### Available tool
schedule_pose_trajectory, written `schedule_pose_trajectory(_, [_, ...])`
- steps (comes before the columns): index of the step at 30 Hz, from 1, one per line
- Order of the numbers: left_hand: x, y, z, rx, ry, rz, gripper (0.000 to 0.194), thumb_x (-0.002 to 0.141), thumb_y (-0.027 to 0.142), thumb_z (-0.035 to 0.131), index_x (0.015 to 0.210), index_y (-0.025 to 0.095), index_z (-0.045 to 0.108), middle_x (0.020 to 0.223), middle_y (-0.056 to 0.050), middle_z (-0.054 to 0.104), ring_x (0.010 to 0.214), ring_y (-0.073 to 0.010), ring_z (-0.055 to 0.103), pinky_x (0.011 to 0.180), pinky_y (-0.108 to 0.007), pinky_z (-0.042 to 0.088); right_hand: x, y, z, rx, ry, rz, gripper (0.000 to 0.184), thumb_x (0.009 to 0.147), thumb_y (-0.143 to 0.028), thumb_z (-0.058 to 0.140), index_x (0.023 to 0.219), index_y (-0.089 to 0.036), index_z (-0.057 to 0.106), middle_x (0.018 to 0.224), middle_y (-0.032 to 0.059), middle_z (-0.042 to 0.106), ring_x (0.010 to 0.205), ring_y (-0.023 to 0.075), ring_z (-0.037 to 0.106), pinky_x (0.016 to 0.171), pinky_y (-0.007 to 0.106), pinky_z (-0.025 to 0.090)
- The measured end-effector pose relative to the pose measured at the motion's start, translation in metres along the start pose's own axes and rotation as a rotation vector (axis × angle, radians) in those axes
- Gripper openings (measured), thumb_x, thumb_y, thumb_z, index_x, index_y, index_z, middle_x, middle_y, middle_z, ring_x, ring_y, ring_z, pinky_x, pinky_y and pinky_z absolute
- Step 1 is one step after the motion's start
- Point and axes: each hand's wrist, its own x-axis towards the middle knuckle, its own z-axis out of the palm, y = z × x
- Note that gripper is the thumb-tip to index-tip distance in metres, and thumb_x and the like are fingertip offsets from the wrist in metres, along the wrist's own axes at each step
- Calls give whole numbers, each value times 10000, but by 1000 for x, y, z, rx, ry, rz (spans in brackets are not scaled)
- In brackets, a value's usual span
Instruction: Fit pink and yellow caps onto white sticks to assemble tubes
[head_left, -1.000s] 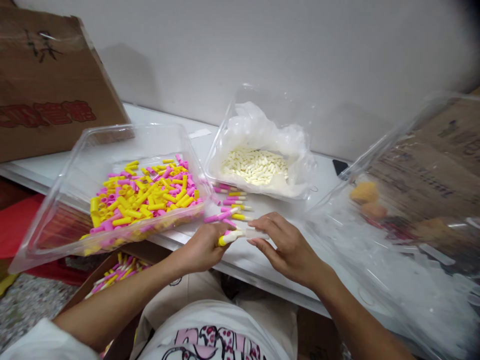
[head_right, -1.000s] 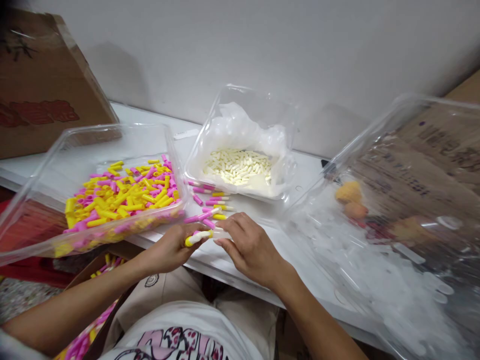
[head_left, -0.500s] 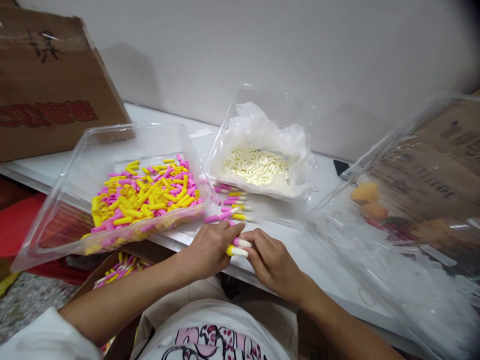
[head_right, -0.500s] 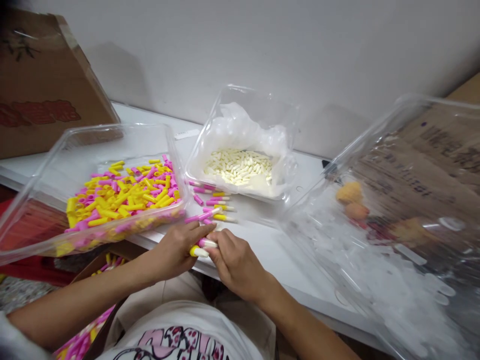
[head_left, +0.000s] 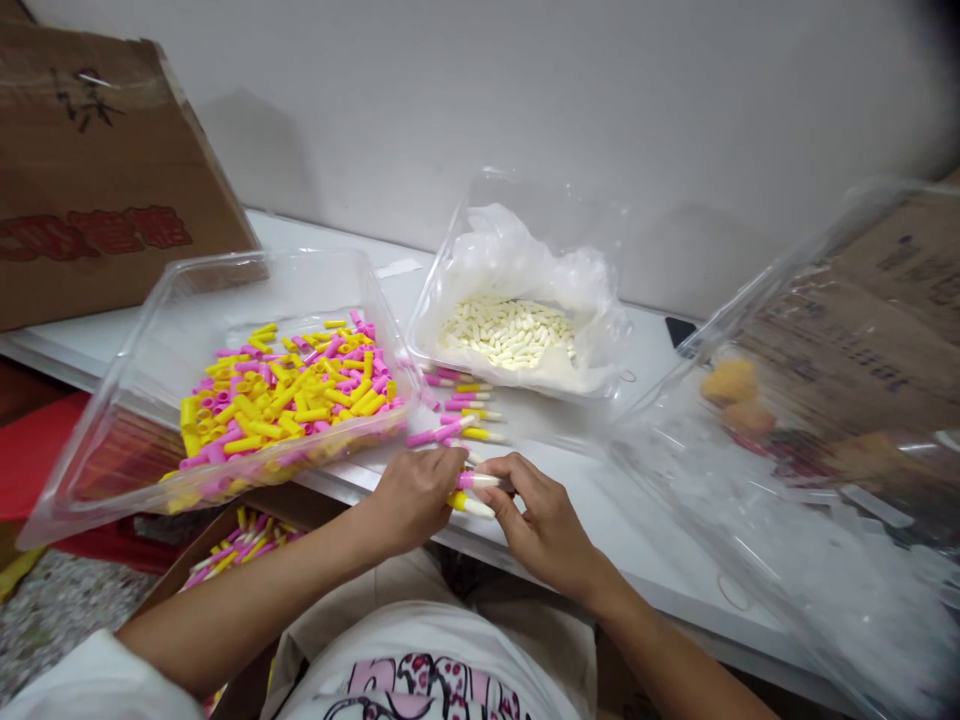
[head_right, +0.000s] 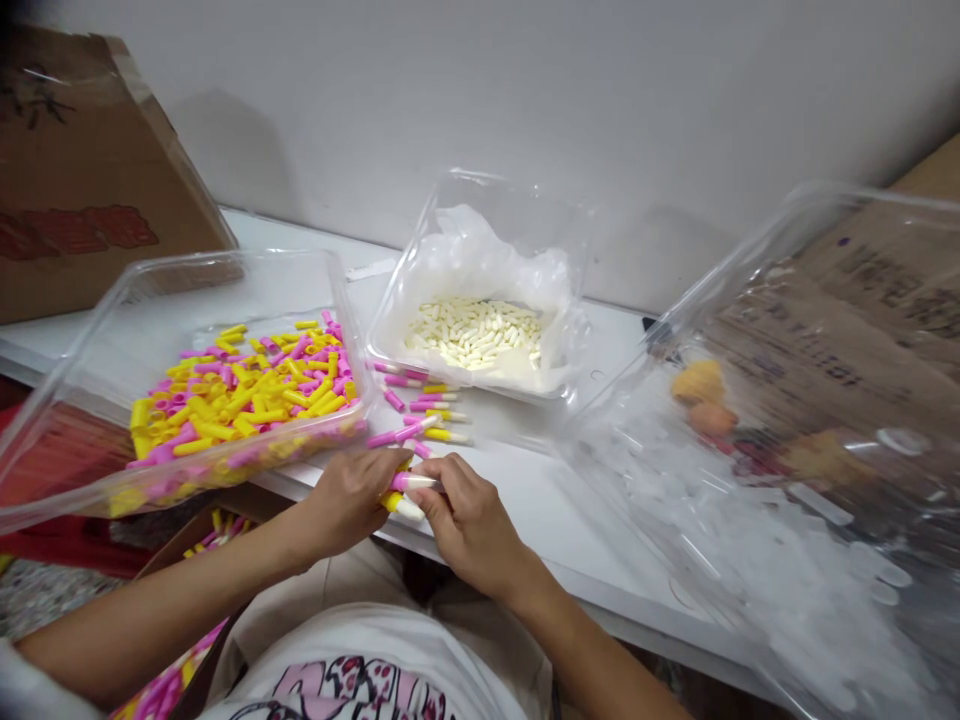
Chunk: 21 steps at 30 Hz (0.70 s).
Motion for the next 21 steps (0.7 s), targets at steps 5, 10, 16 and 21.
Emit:
schedule_pose_trajectory(5, [2,-4,3,-7,-56,-9,214,677,55,467,859,135,543,757,-90,660,710,-236,631,571,-297,417,-4,1,3,87,-15,125,132,909,-278,453,978,-210,543,905,38,628,768,143,610,669,257,492])
schedule_pose_trajectory(10, [5,-6,-3,-271,-108,27,51,703,121,519,724,166,527,685,-42,638,608,-173,598,525,-241,361,-2,5,-3,65,-70,-17,175,914,-242,435,1042,-218,552,968,50,626,891,158,593,785,289,469])
schedule_pose_trajectory(16, [6,-3,2,-303,-34,-124,42,724,166,537,760,164,558,672,-38,658,609,-182,620,525,-236,356,2,4,12,506,-13,507,288,866,-467,491,925,-192,550,660,-35,537,474,83,511,458,217,429])
schedule_pose_trajectory(21, [2,-5,12,-193,36,-156,197,692,108,526,879,163,552,720,-38,684,645,-194,647,543,-246,385,0,0,26,696,95,595,346,843,-513,507,889,-170,518,666,-46,527,439,61,497,453,214,438])
